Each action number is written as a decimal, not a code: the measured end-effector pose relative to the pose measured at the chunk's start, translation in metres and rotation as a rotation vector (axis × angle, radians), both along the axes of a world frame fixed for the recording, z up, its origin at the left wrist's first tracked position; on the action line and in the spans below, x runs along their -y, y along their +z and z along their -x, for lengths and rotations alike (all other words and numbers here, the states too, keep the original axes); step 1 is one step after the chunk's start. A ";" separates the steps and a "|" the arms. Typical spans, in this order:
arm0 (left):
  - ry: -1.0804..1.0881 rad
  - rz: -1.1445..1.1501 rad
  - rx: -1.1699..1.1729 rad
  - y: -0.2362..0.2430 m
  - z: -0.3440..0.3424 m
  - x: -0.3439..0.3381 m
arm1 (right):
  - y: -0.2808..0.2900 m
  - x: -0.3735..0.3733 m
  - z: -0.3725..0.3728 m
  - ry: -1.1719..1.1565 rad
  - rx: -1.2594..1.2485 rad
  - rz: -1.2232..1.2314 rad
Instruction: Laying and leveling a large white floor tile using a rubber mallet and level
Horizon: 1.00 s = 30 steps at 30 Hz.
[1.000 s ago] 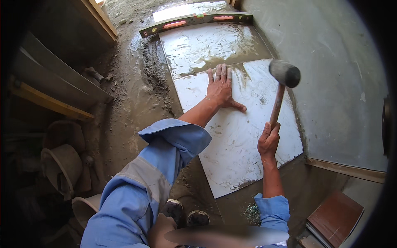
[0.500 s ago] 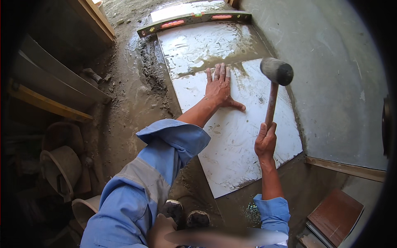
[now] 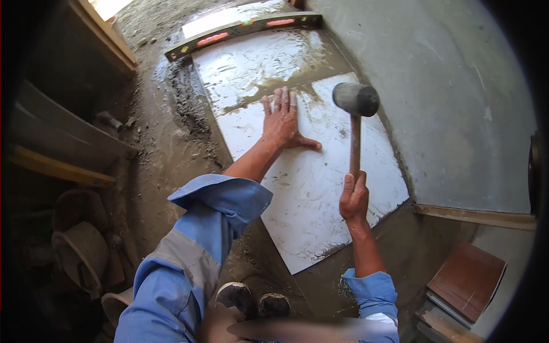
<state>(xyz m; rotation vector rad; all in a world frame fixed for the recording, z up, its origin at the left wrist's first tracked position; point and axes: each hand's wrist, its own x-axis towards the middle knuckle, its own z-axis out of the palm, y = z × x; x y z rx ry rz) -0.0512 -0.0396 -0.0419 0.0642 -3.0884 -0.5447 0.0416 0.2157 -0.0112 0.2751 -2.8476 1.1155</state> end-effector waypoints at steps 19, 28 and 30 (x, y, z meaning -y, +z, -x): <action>0.001 0.067 0.048 0.007 -0.002 0.000 | 0.042 -0.066 -0.053 -0.146 -0.025 0.314; -0.049 0.050 0.045 0.011 0.048 -0.029 | 0.053 -0.100 -0.092 -0.208 0.103 0.293; -0.083 0.105 0.058 0.012 0.068 -0.046 | 0.053 -0.112 -0.113 -0.303 0.247 0.238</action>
